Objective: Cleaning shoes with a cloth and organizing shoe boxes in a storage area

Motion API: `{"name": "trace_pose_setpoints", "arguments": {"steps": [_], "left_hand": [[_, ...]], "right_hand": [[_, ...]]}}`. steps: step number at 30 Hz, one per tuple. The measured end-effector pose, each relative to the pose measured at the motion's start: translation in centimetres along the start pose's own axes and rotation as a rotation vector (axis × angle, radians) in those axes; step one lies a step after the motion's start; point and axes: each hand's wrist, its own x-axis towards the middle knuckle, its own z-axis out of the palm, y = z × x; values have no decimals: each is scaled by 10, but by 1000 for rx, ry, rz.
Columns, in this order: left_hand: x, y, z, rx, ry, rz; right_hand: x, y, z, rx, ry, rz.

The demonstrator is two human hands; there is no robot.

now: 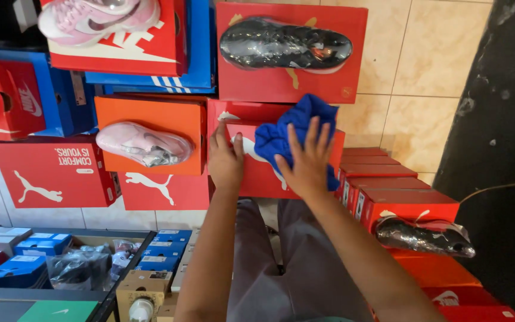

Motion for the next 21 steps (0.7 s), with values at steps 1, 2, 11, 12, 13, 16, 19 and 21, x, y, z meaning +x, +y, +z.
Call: {"name": "trace_pose_setpoints", "arguments": {"steps": [1, 2, 11, 12, 13, 16, 19, 21], "left_hand": [[5, -13, 3, 0, 6, 1], [9, -25, 8, 55, 8, 55], [9, -42, 21, 61, -67, -97], [9, -42, 20, 103, -94, -120], [12, -43, 19, 103, -91, -125], [14, -39, 20, 71, -107, -144], [11, -45, 30, 59, -171, -179], [11, -65, 45, 151, -167, -194]], "right_hand": [[3, -11, 14, 1, 4, -4], [4, -20, 28, -29, -37, -35], [24, 88, 14, -76, 15, -244], [25, 117, 19, -133, 43, -134], [51, 95, 6, -131, 42, -139], [116, 23, -22, -34, -750, 236], [156, -53, -6, 165, -916, 151], [170, -81, 16, 239, -955, 140]]}}
